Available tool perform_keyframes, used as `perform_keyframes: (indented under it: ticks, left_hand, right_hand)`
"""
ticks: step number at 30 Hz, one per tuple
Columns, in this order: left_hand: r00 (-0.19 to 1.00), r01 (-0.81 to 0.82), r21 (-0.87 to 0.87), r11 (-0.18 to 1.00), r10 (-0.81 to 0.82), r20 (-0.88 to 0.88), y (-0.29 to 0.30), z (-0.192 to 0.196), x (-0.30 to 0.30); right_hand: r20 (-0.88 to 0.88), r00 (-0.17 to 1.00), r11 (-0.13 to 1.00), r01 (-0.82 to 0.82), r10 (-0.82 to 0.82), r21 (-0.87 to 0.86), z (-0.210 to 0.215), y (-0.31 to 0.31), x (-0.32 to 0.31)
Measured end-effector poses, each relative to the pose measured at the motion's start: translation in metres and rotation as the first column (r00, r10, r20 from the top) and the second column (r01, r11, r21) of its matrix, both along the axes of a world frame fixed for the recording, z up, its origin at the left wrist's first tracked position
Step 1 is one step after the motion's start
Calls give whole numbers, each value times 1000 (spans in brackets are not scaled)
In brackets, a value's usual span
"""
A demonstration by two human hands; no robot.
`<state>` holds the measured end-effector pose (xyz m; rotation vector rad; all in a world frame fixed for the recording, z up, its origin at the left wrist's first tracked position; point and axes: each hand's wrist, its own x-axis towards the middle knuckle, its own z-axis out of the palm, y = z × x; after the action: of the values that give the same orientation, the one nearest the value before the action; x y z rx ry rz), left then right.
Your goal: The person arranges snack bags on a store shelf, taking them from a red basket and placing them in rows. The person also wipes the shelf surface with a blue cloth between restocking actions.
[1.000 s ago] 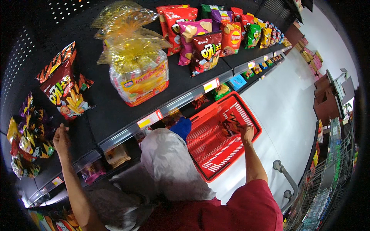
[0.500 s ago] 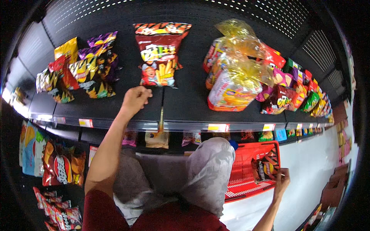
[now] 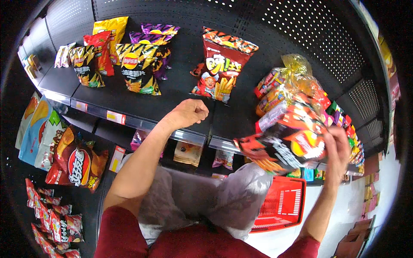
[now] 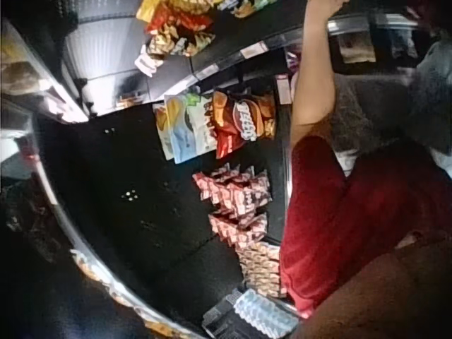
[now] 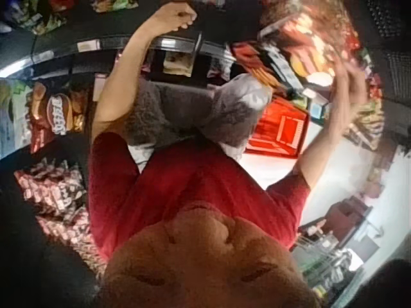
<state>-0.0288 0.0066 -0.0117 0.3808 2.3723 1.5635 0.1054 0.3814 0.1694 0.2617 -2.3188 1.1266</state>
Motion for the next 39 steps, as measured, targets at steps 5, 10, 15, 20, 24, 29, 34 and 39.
perform_keyframes:
  ticks: [5, 10, 15, 20, 24, 29, 34, 39]
  left_hand:
    - [979, 34, 21, 999, -29, -202, -14, -12, -11]
    - [985, 13, 120, 993, 8, -171, -16, -9, -10]
    - [885, -284, -147, 948, 200, -420, -8, -19, -18]
    - [904, -327, -270, 906, 215, -370, 4, -9, -22]
    - [884, -370, -305, 878, 231, -406, 3, -17, -23]
    - [892, -338, -248, 908, 224, -393, 7, -19, -29]
    - [874, -257, -106, 960, 185, -450, 3, -12, -36]
    - [899, -157, 105, 982, 186, -397, -5, -20, -51]
  right_hand:
    - [64, 964, 963, -262, 258, 67, -38, -69, -84]
    - [108, 884, 891, -449, 454, -69, -70, -121, -145]
    - [16, 917, 917, -399, 399, 4, -88, -140, -186]
    - [-56, 953, 948, -303, 298, -103, -109, -130, -205]
    - [47, 938, 868, -299, 345, -396, -132, -129, -185]
    - [293, 913, 950, -227, 284, -212, -206, -115, -168]
    - [328, 893, 951, -276, 308, -142, -192, -133, -164]
    - [300, 888, 936, -317, 349, -150, -192, -136, -173]
